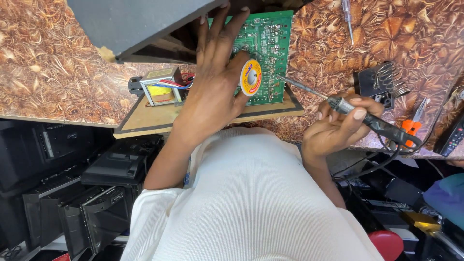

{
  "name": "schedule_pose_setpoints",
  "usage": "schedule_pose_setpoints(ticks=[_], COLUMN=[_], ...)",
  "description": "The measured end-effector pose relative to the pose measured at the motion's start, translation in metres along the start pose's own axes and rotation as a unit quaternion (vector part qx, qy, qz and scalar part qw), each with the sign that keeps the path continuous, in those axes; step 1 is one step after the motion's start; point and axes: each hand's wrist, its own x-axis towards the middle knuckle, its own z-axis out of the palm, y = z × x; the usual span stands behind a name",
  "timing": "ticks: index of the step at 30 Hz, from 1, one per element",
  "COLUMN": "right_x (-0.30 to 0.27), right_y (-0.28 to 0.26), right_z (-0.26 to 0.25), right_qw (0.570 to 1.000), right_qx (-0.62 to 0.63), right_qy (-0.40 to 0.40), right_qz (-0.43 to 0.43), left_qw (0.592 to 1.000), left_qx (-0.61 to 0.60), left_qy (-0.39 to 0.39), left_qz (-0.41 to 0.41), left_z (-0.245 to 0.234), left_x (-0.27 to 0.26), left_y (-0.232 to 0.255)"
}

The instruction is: Soldering components onto a printed circuit board (PCB) inside an electronic device housing using a soldering iron and solder wire.

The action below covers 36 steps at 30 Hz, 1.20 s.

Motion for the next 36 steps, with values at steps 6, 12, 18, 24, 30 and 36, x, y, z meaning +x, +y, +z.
schedule_pose_setpoints(ticks=[6,12,18,24,30,36], right_x=[-0.002,-0.006,-0.010,-0.014,-0.016,-0.018], right_y=[0.004,0.006,0.008,0.005,0.005,0.006], right_z=[0.008,0.013,0.017,0.022,0.026,0.036], right_qw=[0.999,1.000,1.000,1.000,0.999,0.999], right_qx=[-0.006,-0.005,0.009,-0.007,-0.024,-0.024], right_qy=[-0.022,-0.018,-0.025,-0.011,-0.025,-0.025], right_qz=[-0.030,-0.021,-0.016,-0.028,-0.023,-0.039], left_qw=[0.999,0.997,0.994,0.993,0.993,0.993], left_qx=[-0.024,-0.057,-0.094,-0.096,-0.098,-0.101], left_qy=[-0.009,-0.014,0.026,0.045,0.045,0.047], left_qz=[-0.023,-0.046,-0.048,-0.045,-0.048,-0.048], left_z=[-0.002,-0.005,-0.007,-0.010,-0.009,-0.010], left_x=[-0.003,-0.007,-0.006,-0.006,-0.011,-0.013], left_y=[-0.005,-0.012,-0.014,-0.013,-0.016,-0.019])
